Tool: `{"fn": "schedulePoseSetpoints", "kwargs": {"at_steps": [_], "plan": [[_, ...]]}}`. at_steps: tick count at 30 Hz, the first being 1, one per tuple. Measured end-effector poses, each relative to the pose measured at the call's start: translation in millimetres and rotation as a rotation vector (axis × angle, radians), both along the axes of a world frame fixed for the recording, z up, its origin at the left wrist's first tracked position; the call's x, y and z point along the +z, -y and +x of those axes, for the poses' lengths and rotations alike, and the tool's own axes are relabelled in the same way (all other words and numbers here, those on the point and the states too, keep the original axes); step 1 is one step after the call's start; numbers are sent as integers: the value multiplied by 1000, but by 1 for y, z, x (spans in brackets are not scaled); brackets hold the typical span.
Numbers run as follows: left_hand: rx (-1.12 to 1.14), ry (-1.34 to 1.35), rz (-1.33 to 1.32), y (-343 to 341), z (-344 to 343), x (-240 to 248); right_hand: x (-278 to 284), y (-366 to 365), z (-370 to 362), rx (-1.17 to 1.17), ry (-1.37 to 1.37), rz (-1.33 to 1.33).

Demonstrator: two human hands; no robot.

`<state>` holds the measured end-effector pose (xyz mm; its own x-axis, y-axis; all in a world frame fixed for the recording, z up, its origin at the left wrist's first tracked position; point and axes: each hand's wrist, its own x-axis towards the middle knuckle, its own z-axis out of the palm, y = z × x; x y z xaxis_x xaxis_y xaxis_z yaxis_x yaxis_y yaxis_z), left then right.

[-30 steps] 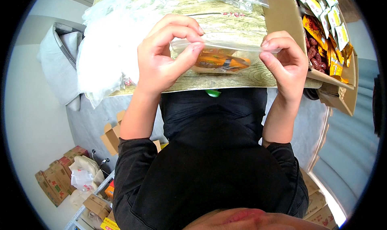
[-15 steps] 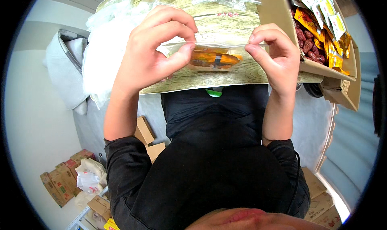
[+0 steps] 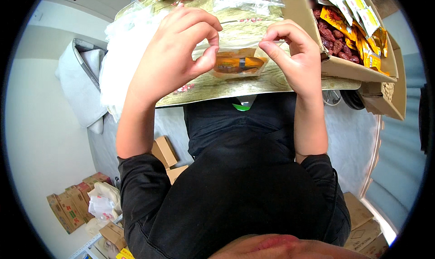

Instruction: The person sorts various snack packets from a large box onto a table, placing them into smaller clear plastic bags and sealing the bags by hand.

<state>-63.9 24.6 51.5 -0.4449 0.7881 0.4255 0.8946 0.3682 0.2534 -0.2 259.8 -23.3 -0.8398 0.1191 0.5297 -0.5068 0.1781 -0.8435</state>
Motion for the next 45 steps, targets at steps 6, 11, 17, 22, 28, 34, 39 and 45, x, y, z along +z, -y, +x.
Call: {"fn": "schedulePoseSetpoints", "kwargs": {"at_steps": [6, 11, 17, 22, 28, 34, 39, 45], "plan": [[-27, -138, -64, -5, -1, 6, -2, -3, 1, -5, -13, 52], [-37, -96, -75, -9, -1, 5, 0, -1, 0, 9, -35, 66], [-37, -132, -82, -17, 4, 7, 1, 0, -1, -15, -27, 60], [-42, -176, -46, -18, 2, 6, 4, 2, 0, -24, -23, -4], [-55, -158, -41, -29, 5, 7, 3, -1, 0, 10, -30, 52], [-40, -167, -25, -31, 7, 6, 2, 0, 5, -26, 60, -31], [-64, -191, -4, -33, 11, 9, 4, 2, 6, -27, 36, 6], [-42, -170, 26, -32, 9, 3, -3, 3, 7, -34, 10, 18]]}}
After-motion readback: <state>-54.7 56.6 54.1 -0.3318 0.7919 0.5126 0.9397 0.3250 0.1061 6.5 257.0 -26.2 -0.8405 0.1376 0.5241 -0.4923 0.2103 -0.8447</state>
